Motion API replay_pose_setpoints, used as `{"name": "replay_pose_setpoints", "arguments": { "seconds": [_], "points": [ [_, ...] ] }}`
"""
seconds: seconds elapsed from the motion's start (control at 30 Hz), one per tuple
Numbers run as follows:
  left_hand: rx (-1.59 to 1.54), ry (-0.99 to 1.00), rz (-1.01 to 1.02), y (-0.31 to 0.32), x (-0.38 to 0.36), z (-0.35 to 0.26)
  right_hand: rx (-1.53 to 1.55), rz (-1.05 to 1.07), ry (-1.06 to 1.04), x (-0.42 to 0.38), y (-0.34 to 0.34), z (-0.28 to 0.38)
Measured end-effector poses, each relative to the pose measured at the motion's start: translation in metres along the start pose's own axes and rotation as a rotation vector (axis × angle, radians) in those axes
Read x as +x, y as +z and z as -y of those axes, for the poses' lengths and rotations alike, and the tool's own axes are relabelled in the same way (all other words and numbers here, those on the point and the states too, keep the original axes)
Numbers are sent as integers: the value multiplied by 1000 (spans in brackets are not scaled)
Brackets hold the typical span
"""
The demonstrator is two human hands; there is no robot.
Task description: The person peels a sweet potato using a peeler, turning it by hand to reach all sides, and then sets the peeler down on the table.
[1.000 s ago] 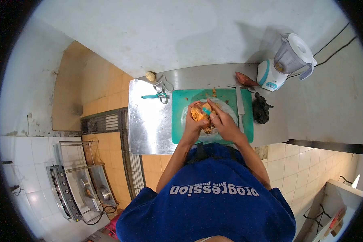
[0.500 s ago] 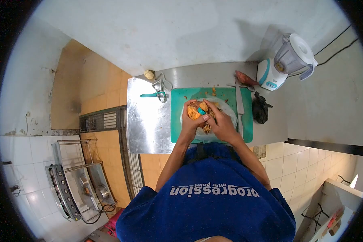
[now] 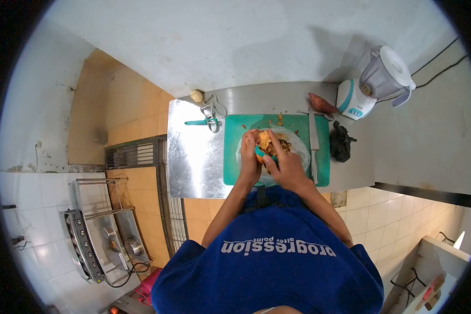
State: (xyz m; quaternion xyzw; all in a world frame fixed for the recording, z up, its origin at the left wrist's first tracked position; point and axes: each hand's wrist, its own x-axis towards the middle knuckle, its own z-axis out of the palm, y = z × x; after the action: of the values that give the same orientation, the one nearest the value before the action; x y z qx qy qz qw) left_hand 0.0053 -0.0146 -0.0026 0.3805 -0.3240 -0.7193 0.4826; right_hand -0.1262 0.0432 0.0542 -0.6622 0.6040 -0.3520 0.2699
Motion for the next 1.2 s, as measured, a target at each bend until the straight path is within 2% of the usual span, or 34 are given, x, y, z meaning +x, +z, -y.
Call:
{"name": "replay_pose_setpoints", "arguments": {
  "seconds": [0.07, 0.13, 0.2, 0.27, 0.33, 0.37, 0.43, 0.67, 0.73, 0.77, 0.83, 0.87, 0.9, 0.97, 1.0, 1.07, 1.1, 1.17, 1.2],
  "points": [
    [-42, -11, -41, 3, 4, 0, -45, 10, 35, 4, -5, 1],
    [-35, -43, -32, 5, -1, -1, 101, 42, 229, 13, -13, -5],
    [-74, -99, -49, 9, -2, -4, 71, 15, 170, 11, -12, -8],
    [-63, -55, -70, 6, 2, 1, 46, -10, 117, 5, -2, -11],
    [-52, -11, -74, 8, 7, 0, -82, -154, -125, 4, 6, -11],
    [-85, -46, -86, 9, 6, 0, -85, -159, -120, 4, 2, -15],
    [-118, -82, -107, 11, 2, -1, 50, 26, 161, 11, -11, -12],
    [-272, -156, -103, 15, 5, -9, -75, -31, -25, 5, 1, -10],
    [-263, -143, -117, 15, 1, -11, 46, 112, 244, 18, -15, -5],
    [-260, -158, -119, 15, 1, -11, 48, 115, 239, 15, -7, -8],
    [-255, -172, -118, 12, 3, -10, -64, -115, -113, 7, 7, 1],
    [-263, -151, -115, 8, 6, -7, -45, 34, 9, -2, 4, 2],
    [-275, -130, -108, 10, 8, -8, -49, 29, 10, 3, -3, 1],
    [-288, -178, -106, 12, 4, -7, 7, 137, 243, 12, -13, -5],
    [-299, -219, -104, 13, 1, -10, 8, 141, 241, 8, -6, -8],
    [-284, -213, -150, 17, 0, -17, -169, -56, -77, -2, 13, -15],
    [-269, -211, -190, 19, 0, -19, -169, -62, -79, -3, 13, -13],
    [-299, -215, -155, 19, 2, -22, -33, 10, 37, -2, 6, -10],
    [-333, -221, -138, 18, -1, -21, -5, 58, 176, 5, -5, -8]
  ]
}}
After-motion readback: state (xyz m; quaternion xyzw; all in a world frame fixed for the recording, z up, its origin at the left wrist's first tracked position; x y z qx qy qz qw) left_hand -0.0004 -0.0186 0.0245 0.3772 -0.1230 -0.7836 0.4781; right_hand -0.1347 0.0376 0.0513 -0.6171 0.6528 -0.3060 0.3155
